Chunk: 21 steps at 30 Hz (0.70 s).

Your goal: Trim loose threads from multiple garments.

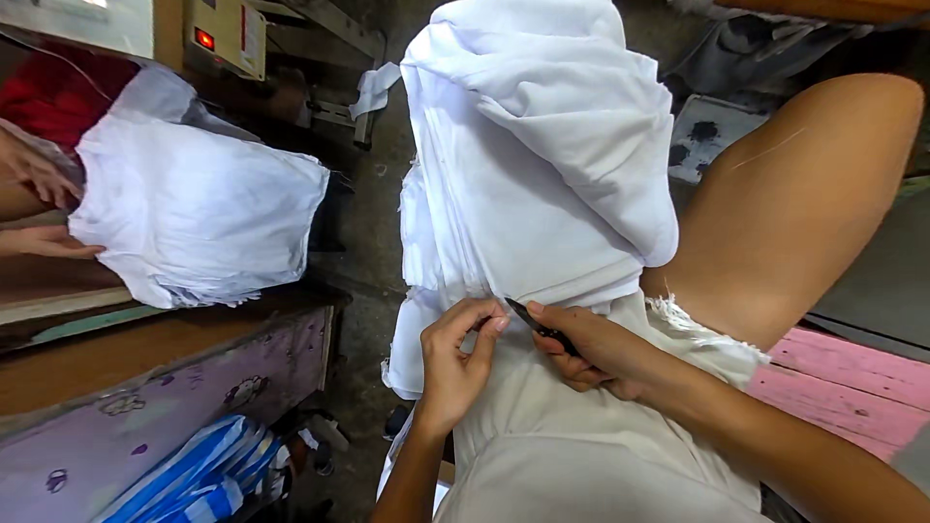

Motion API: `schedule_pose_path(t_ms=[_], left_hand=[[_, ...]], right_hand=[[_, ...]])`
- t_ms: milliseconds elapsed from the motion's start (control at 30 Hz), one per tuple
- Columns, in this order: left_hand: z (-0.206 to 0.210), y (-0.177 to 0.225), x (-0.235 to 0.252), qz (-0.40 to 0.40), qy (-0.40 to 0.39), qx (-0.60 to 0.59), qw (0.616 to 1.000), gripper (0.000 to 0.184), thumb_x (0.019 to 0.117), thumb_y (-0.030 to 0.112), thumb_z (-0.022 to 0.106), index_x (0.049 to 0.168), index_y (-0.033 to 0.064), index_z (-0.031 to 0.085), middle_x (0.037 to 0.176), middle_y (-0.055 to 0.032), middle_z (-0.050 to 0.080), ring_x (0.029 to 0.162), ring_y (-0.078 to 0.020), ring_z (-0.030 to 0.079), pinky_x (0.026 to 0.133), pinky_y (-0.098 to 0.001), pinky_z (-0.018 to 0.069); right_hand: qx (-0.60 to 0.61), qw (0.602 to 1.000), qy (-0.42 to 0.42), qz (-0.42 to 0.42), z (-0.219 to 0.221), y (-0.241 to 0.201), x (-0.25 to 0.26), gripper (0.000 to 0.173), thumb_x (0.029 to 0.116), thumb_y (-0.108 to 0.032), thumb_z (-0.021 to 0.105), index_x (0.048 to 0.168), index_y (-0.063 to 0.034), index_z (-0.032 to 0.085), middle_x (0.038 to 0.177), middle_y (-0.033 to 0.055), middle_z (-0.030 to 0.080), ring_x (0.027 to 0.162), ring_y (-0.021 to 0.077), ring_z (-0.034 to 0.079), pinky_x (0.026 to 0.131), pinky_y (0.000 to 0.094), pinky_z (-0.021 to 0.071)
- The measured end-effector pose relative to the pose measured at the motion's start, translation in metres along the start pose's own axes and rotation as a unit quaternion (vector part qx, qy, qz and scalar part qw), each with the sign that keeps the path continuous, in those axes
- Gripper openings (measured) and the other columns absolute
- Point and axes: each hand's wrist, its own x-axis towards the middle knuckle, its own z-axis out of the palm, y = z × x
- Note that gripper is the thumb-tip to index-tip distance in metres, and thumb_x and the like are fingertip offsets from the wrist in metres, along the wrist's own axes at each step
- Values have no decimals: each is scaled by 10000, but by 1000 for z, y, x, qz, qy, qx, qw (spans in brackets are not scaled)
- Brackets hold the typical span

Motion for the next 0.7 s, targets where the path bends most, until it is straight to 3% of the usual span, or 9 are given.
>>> schedule_pose_path(t_ms=[100, 200, 267, 333, 400, 467, 567, 633, 700], left_hand=[[-12, 1, -2, -5, -14, 22, 1000, 154, 979, 91, 618, 917, -22, 702, 832, 4, 686, 772, 25, 641, 735, -154, 552], [-52, -4, 0, -38, 19, 129, 991, 169, 977, 113, 612, 963, -27, 704, 853, -20, 704, 762, 7, 652, 727, -193, 563], [-88, -7, 1, -78, 65, 279, 955, 208, 999, 158, 612, 1026, -30, 697, 890, -99, 714, 762, -124, 681, 708, -324, 576], [-111, -5, 5, -135, 114, 390, 904, 207, 974, 67, 627, 1102, -90, 670, 1011, -283, 688, 887, -403, 690, 789, -579, 541], [-116, -4, 9, -172, 137, 421, 880, 337, 914, -15, 670, 1231, -115, 614, 1266, -384, 547, 1128, -540, 576, 946, -668, 455], [-107, -1, 12, -138, 125, 398, 898, 455, 876, 39, 737, 1284, -109, 598, 1385, -382, 472, 1225, -535, 520, 965, -645, 455], [-73, 3, 14, -71, 82, 261, 959, 378, 912, 197, 735, 1204, -37, 680, 1348, -231, 593, 1163, -276, 630, 896, -420, 557], [-45, 10, 15, -49, 77, 123, 988, 266, 963, 167, 669, 1139, -30, 693, 1218, -108, 671, 1032, -84, 662, 865, -264, 568], [-21, 18, 16, -37, 81, -3, 996, 220, 1004, 127, 603, 1134, -29, 687, 1074, -21, 714, 900, -19, 677, 817, -220, 579]], right_hand=[[-38, 998, 7, -40, -1, -1, -4, 470, 1128, -383, 327, 746, -170, 498, 492, -109, 376, 365, -46, 313, 357, 112, 270], [-227, 946, 55, -224, -7, -3, -12, 393, 1106, -313, 362, 777, -196, 543, 574, -163, 414, 460, -94, 337, 433, 87, 274], [-391, 823, 123, -393, -17, -4, -10, 359, 1048, -410, 534, 799, -154, 569, 611, -155, 401, 529, -117, 353, 493, 76, 287], [-507, 678, 190, -497, -22, -9, -2, 456, 932, -543, 669, 841, -101, 601, 621, -102, 453, 541, -73, 382, 487, 110, 301], [-589, 569, 193, -540, -24, -15, 8, 378, 892, -411, 725, 937, -40, 668, 768, 24, 611, 584, 80, 537, 470, 226, 399], [-635, 521, 154, -550, -26, -20, 17, 231, 861, -202, 703, 1006, -23, 695, 965, 110, 696, 627, 168, 640, 448, 297, 461], [-610, 558, 121, -550, -27, -27, 20, 172, 864, -111, 661, 996, -24, 728, 941, 81, 726, 694, 123, 660, 544, 259, 506], [-553, 622, 121, -541, -31, -34, 16, 178, 869, -119, 668, 993, -14, 740, 876, 42, 708, 720, 27, 615, 626, 163, 508], [-493, 673, 122, -538, -35, -40, 12, 162, 879, -126, 696, 978, -4, 737, 828, 10, 690, 665, -54, 544, 588, 95, 450]])
